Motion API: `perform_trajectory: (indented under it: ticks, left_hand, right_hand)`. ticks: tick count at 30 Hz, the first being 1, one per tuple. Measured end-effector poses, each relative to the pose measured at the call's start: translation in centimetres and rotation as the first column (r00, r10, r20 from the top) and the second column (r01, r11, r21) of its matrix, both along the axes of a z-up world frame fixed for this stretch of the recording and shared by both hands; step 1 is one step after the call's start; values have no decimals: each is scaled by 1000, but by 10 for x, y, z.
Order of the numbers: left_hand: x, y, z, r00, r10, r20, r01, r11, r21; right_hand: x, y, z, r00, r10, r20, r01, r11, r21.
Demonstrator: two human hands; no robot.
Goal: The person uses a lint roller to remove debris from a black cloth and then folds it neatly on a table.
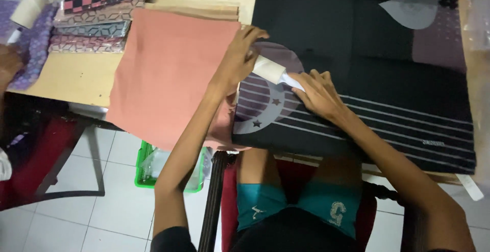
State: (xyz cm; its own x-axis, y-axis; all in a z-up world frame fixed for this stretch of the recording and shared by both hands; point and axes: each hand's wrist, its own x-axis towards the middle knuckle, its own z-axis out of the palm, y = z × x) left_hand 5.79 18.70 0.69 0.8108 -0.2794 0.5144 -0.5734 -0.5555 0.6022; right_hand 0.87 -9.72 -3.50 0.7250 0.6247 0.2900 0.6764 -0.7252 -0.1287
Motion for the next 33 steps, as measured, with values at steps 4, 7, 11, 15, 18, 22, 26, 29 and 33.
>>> perform_trajectory:
  ticks: [4,7,11,15,18,22,26,29,33]
  left_hand:
    - [39,-12,-4,968,-159,-193,174,983,64]
    - [79,-16,-49,923,-82,-376,180,955,234]
    - [96,-7,-77,960,-104,-260,193,919,345]
    - [82,-10,-63,936,-67,-345,241,836,494]
    - [76,-16,-58,909,-59,-412,250,869,426]
    - [79,-16,-68,924,-59,-379,231,874,427]
    - [11,-19,-34,993,8,-118,48,887,459]
    - [-58,-22,-6,966,253,55,-240,794,559]
    - [-107,4,-15,948,317,44,-272,725,632]
  right_hand:
    - [-3,3,13,995,-85,-50,78,989,-123]
    - [-7,5,9,999,-48,6,48,986,-160]
    - [-50,17,35,1000,10,-27,-18,952,-306]
    - [-108,24,40,979,134,-156,-170,954,-247]
    - [-142,12,15,966,257,-35,-258,938,-231]
    - [-180,-4,-9,946,324,16,-311,920,-236]
    - [-194,-23,14,950,309,-46,-309,951,-7]
    - [-189,-42,38,984,150,-95,-114,944,311]
    - [-159,-78,34,915,-222,-336,340,872,351]
